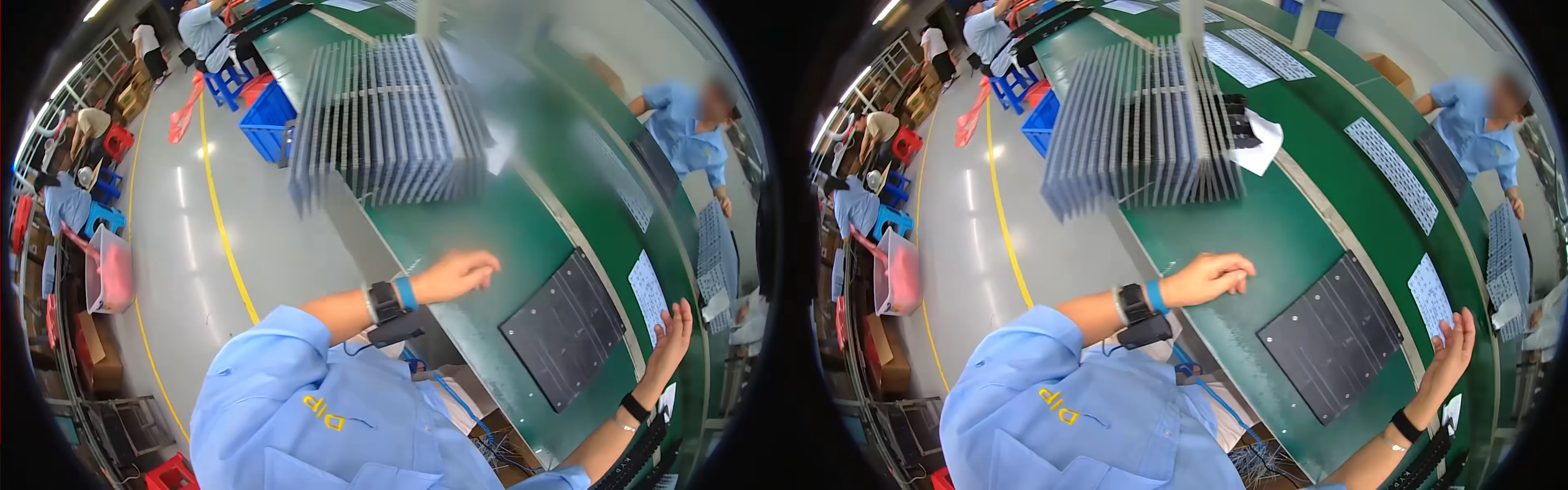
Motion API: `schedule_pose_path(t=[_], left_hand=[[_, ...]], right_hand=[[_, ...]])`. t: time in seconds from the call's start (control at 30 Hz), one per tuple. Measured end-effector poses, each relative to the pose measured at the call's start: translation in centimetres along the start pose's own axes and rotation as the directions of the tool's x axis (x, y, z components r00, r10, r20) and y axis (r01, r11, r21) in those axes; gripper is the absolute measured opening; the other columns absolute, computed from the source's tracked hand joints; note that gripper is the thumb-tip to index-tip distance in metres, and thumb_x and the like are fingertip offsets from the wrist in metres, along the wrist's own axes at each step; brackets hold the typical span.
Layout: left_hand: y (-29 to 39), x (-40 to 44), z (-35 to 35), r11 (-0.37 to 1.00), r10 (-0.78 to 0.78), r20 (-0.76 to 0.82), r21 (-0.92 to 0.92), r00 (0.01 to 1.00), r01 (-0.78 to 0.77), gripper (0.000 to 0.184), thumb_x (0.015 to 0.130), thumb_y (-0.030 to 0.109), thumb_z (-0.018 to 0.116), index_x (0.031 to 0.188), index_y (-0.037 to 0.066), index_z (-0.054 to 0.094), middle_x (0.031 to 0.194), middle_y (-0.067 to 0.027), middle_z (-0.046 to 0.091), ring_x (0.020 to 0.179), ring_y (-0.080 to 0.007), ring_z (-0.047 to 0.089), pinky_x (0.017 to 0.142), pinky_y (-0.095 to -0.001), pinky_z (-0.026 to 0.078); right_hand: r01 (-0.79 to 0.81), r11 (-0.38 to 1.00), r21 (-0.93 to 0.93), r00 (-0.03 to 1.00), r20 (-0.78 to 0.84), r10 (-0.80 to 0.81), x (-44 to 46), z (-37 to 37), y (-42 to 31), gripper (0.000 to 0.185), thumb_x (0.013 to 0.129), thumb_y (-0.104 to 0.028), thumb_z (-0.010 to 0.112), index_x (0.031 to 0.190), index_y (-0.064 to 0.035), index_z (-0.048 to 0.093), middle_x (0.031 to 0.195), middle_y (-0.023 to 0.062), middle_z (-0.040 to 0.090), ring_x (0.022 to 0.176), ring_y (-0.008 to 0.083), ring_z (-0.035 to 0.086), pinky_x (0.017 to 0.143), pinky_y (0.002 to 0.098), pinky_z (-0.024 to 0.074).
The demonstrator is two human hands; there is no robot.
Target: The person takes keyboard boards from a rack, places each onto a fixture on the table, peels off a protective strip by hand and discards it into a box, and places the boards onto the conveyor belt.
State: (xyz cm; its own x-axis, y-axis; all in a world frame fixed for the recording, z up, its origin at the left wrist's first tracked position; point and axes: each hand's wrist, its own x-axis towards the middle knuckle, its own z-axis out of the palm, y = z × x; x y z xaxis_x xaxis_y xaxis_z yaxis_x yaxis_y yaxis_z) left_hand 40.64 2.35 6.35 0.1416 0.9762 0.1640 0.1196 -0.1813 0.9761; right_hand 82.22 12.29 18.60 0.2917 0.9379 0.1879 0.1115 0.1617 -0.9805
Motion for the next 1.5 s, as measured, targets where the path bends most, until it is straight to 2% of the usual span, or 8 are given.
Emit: schedule_pose_path(t=[0.1, 0.17, 0.3, 0.5, 0.7, 1.13, 1.33, 1.5], left_hand=[[1.3, -1.4, -0.3, 0.997, 0.030, -0.036, -0.066, 0.999, -0.033, 0.016, 0.091, 0.009, 0.049, 0.103, 0.004, 0.059, 0.077, -0.0045, 0.062, 0.070, -0.0143, 0.060, 0.062, -0.0271, 0.048], [3.1, -3.3, -1.4, 0.810, 0.517, -0.080, 0.366, 0.852, -0.457, 0.015, 0.087, 0.004, 0.052, 0.100, 0.002, 0.060, 0.079, -0.0063, 0.062, 0.070, -0.0197, 0.060, 0.062, -0.0294, 0.048], [6.8, -8.7, -7.3, 0.488, 0.820, -0.237, 0.766, 0.521, -0.419, 0.025, 0.073, -0.003, 0.056, 0.096, 0.005, 0.060, 0.092, -0.0127, 0.062, 0.083, -0.0293, 0.058, 0.071, -0.0382, 0.045], [5.1, -12.7, -14.8, 0.646, 0.678, -0.618, 0.760, 0.399, 0.079, 0.047, 0.080, -0.003, 0.049, 0.126, 0.000, 0.041, 0.133, -0.0207, 0.039, 0.122, -0.0340, 0.041, 0.104, -0.0408, 0.030], [1.7, -12.1, -16.5, 0.726, 0.519, -0.661, 0.676, 0.542, 0.129, 0.053, 0.082, 0.001, 0.046, 0.134, -0.002, 0.034, 0.136, -0.0192, 0.038, 0.126, -0.0334, 0.037, 0.105, -0.0391, 0.029], [2.3, -10.3, -18.3, 0.697, 0.558, -0.706, 0.684, 0.437, 0.215, 0.041, 0.089, 0.007, 0.046, 0.129, -0.003, 0.042, 0.124, -0.0203, 0.049, 0.110, -0.0333, 0.049, 0.095, -0.0395, 0.038], [3.5, -11.7, -19.6, 0.944, 0.326, -0.926, 0.309, 0.191, -0.111, 0.034, 0.095, 0.019, 0.046, 0.117, -0.006, 0.051, 0.112, -0.0127, 0.057, 0.097, -0.0203, 0.058, 0.085, -0.0311, 0.045], [10.1, -16.1, -19.3, 0.850, 0.201, -0.978, 0.147, 0.054, -0.506, 0.036, 0.094, 0.017, 0.047, 0.120, -0.007, 0.047, 0.113, -0.0163, 0.057, 0.097, -0.0215, 0.058, 0.086, -0.0345, 0.047]], right_hand=[[0.074, 0.997, 0.004, 0.984, 0.161, -0.074, -6.1, 5.7, -3.2, 0.025, 0.092, -0.014, 0.051, 0.114, -0.0029, 0.054, 0.101, 0.0026, 0.056, 0.078, 0.0093, 0.057, 0.058, 0.0189, 0.0417], [0.097, 0.995, -0.026, 0.968, 0.236, -0.088, -10.0, 8.3, -4.3, 0.022, 0.092, -0.013, 0.051, 0.110, -0.0024, 0.055, 0.097, 0.0038, 0.057, 0.074, 0.0096, 0.058, 0.057, 0.0199, 0.0425], [0.097, 0.995, -0.013, 0.941, 0.327, -0.087, -16.0, 12.1, -4.6, 0.016, 0.092, -0.007, 0.048, 0.104, -0.0014, 0.057, 0.092, 0.0048, 0.058, 0.071, 0.0102, 0.058, 0.057, 0.0208, 0.0441], [0.044, 0.998, 0.045, 0.915, 0.399, -0.059, -20.6, 15.7, -4.1, 0.015, 0.092, -0.005, 0.048, 0.102, -0.0009, 0.058, 0.088, 0.0046, 0.059, 0.071, 0.0106, 0.059, 0.058, 0.0218, 0.0459], [0.031, 0.999, 0.038, 0.895, 0.444, -0.045, -22.8, 17.1, -3.8, 0.014, 0.093, -0.006, 0.048, 0.099, -0.0001, 0.059, 0.087, 0.0048, 0.058, 0.070, 0.0112, 0.059, 0.059, 0.0224, 0.0462], [-0.008, 1.000, 0.011, 0.905, 0.426, 0.002, -24.2, 14.9, -1.3, 0.014, 0.093, -0.008, 0.049, 0.101, -0.0028, 0.059, 0.085, 0.0027, 0.060, 0.069, 0.0097, 0.059, 0.057, 0.0213, 0.0450], [-0.006, 1.000, 0.029, 0.911, 0.412, -0.007, -24.2, 13.9, -0.6, 0.014, 0.093, -0.007, 0.049, 0.098, -0.0002, 0.060, 0.086, 0.0042, 0.057, 0.069, 0.0103, 0.059, 0.057, 0.0216, 0.0455], [-0.013, 0.999, 0.049, 0.912, 0.411, -0.008, -23.9, 12.8, 0.3, 0.014, 0.092, -0.008, 0.049, 0.099, -0.0004, 0.059, 0.086, 0.0045, 0.058, 0.069, 0.0103, 0.059, 0.057, 0.0216, 0.0455]])
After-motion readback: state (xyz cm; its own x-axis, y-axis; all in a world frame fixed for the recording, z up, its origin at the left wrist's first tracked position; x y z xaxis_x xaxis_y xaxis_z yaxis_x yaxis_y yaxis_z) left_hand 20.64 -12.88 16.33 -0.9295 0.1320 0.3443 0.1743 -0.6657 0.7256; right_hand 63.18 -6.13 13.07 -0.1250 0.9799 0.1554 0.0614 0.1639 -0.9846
